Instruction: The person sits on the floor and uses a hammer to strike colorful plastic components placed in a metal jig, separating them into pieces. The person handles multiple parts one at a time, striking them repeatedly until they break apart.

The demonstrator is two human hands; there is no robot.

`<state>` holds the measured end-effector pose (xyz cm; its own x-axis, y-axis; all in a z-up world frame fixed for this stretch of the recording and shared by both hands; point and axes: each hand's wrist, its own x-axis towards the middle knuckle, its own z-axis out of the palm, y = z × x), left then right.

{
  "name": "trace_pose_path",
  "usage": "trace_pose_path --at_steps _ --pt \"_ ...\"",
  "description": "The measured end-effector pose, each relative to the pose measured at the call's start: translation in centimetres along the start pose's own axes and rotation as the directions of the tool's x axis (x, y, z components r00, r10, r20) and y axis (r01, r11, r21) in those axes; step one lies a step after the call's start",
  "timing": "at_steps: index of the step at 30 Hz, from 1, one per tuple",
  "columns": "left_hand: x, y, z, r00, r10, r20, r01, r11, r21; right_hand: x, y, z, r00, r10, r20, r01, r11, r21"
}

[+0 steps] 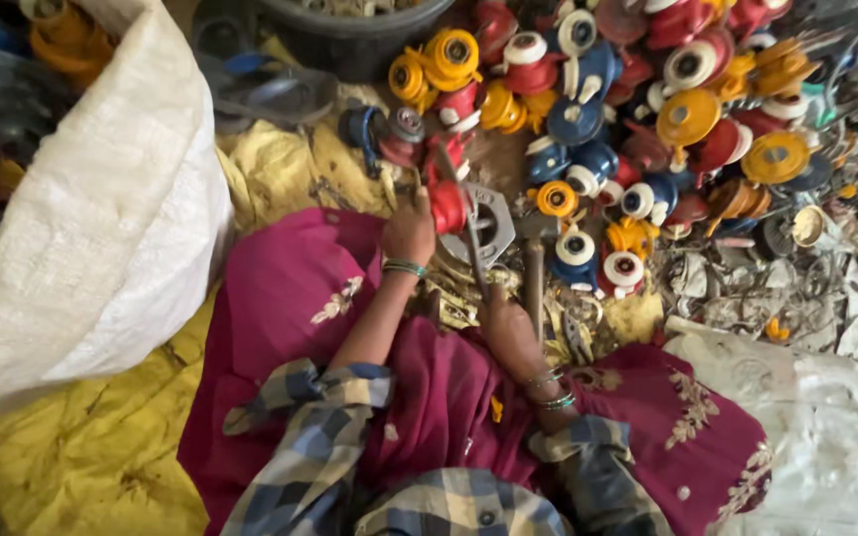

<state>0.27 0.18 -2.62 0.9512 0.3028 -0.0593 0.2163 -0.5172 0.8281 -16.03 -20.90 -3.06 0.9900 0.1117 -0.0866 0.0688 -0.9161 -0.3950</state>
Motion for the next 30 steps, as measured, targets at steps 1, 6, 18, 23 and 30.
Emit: trace_pose_path --at_steps 1,6,18,23,30 --pt "0.7 0.1 -0.3 0.999 0.027 -0.037 -0.03 0.996 -0.088 0.6 -1.6 -1.2 1.0 0.007 -0.016 -0.007 1.0 -0.007" --pt "-0.6 4.7 -4.2 0.948 0.269 -0.172 -0.318 0.839 -0.441 0.2 -9.3 -9.1 0.987 0.079 -0.143 -0.066 0.993 0.097" --pt "0.7 3.6 -5.5 0.982 0.168 0.083 -0.16 0.982 -0.098 1.7 -6.2 -5.3 0.978 -0.193 -0.082 0.127 0.855 -0.503" --pt "3.2 -6.0 4.5 0.962 0.101 0.252 -0.084 0.993 -0.08 0.8 -2.8 -1.0 0.996 0.024 -0.084 -0.045 0.965 -0.258" --pt "4.3 -8.4 5.8 0.884 -0.097 0.458 0.351 0.784 -0.512 1.3 -2.4 -0.6 0.992 0.052 -0.115 -0.062 0.995 -0.083"
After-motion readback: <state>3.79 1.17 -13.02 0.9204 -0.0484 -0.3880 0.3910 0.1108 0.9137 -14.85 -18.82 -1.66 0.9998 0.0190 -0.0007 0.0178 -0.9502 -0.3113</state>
